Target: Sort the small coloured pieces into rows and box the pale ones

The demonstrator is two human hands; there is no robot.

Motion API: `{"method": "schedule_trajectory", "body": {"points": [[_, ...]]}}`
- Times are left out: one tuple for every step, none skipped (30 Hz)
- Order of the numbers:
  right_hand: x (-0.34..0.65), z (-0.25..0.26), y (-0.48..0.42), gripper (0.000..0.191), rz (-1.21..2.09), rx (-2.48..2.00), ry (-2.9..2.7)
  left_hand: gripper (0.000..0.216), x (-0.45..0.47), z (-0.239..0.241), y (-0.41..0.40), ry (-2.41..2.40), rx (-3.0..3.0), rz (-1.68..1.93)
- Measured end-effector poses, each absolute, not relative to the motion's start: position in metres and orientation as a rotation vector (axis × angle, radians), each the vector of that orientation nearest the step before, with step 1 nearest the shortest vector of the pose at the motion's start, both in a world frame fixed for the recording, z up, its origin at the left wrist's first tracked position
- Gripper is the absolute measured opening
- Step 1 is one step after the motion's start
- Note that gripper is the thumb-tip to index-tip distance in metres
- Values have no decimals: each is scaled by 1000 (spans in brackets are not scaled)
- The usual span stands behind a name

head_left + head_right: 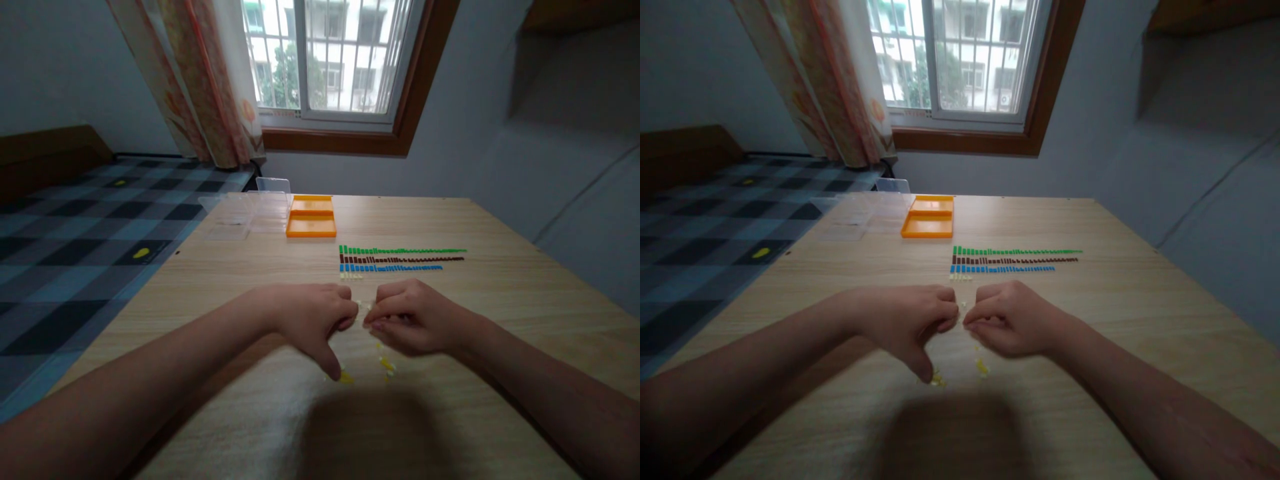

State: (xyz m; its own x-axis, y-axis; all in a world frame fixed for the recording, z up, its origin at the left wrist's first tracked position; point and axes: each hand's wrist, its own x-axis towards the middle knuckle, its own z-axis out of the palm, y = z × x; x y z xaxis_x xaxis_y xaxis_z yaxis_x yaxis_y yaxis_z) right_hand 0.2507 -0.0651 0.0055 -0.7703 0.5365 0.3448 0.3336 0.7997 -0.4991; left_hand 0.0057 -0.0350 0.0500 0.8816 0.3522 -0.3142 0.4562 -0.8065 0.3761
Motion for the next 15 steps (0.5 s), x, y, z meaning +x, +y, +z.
{"method": "schedule_trajectory", "body": {"points": [[248, 7, -69, 23, 612, -593, -2526, 53, 6, 49, -36, 585, 2630, -322], [244, 8, -73, 23, 641, -541, -2552, 53, 6, 49, -37, 578, 2653, -322], [241, 9, -77, 24, 644, -502, -2577, 53, 6, 48, -37, 572, 2670, -321], [237, 9, -81, 24, 627, -477, -2604, 53, 6, 48, -37, 568, 2677, -319], [234, 9, -84, 24, 589, -459, -2627, 52, 6, 47, -37, 563, 2676, -318], [231, 8, -86, 24, 541, -446, -2643, 52, 6, 47, -36, 554, 2671, -313], [229, 8, -88, 23, 495, -434, -2655, 53, 5, 47, -34, 541, 2663, -308], [227, 7, -89, 23, 460, -423, -2667, 53, 5, 47, -33, 531, 2650, -300], [226, 7, -90, 23, 436, -411, -2679, 54, 5, 47, -32, 527, 2633, -293], [225, 6, -90, 23, 420, -401, -2693, 54, 5, 47, -31, 528, 2613, -289], [224, 6, -90, 24, 408, -396, -2704, 54, 5, 47, -30, 531, 2592, -285], [224, 6, -90, 25, 400, -395, -2716, 53, 5, 46, -29, 533, 2574, -282], [224, 6, -90, 25, 391, -395, -2727, 51, 5, 46, -28, 531, 2559, -279], [224, 5, -89, 25, 385, -396, -2734, 50, 5, 46, -28, 527, 2550, -277], [224, 5, -89, 26, 381, -396, -2741, 48, 5, 45, -27, 525, 2544, -275]]}}
